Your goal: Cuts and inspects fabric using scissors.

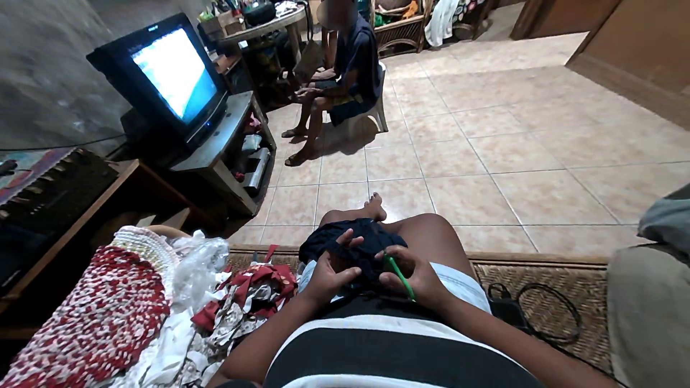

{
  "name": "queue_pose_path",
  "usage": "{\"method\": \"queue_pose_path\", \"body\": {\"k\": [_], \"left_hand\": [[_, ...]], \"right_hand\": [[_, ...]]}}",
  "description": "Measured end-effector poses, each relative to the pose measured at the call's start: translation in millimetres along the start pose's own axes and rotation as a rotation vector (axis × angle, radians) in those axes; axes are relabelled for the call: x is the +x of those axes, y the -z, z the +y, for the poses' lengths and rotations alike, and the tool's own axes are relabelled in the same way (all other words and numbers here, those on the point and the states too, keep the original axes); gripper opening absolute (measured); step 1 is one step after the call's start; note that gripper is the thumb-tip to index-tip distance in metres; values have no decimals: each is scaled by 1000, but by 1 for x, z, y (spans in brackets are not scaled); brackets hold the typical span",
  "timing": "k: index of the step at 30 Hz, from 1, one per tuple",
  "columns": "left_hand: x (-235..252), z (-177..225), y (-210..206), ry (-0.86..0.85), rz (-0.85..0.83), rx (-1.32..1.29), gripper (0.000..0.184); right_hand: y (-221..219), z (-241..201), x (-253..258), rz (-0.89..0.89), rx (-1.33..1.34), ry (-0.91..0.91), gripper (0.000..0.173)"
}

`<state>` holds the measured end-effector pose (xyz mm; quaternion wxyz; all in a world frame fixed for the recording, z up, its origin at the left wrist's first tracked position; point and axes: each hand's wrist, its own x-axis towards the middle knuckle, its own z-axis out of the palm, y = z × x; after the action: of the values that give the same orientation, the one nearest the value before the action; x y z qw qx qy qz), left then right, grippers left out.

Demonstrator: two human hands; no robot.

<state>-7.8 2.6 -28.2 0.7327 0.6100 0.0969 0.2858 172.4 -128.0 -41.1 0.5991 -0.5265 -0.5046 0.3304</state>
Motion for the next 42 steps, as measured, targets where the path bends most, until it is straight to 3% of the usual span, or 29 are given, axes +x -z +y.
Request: {"method": "queue_pose_path", "body": {"k": [2, 5, 6, 11, 14, 17, 19, 23, 28, 36, 42], "left_hand": [[-1, 0, 1, 8, -4, -5, 73], [-4, 15, 0, 83, 88, -45, 31], [-5, 27, 2, 101, 102, -47, 26], [-21, 114, 39, -47, -54, 148, 41], [-37, 172, 59, -64, -190, 479, 43], [-50, 224, 73, 70, -283, 1131, 39], [-59, 247, 78, 180, -203, 1449, 34], [-82, 277, 94, 175, 42, 1593, 20], [-116, 281, 120, 141, 319, 1579, 19], [-175, 299, 177, 485, 687, 1576, 31], [-240, 316, 231, 720, 953, 1318, 28]], "right_hand": [[1, 1, 4, 72, 1, 12, 61], [3, 3, 14, 114, -22, -40, 67], [4, 5, 18, 117, -43, -78, 69], [8, 24, 38, 19, -279, -229, 82], [0, 30, 47, -69, -377, -228, 84], [-7, 39, 52, -137, -454, -200, 80], [-9, 44, 52, -187, -511, -214, 76], [-13, 54, 44, -246, -565, -285, 68], [-9, 70, 31, -254, -566, -238, 62], [0, 87, 24, -211, -543, -193, 62], [-1, 89, 24, -188, -553, -174, 62]]}}
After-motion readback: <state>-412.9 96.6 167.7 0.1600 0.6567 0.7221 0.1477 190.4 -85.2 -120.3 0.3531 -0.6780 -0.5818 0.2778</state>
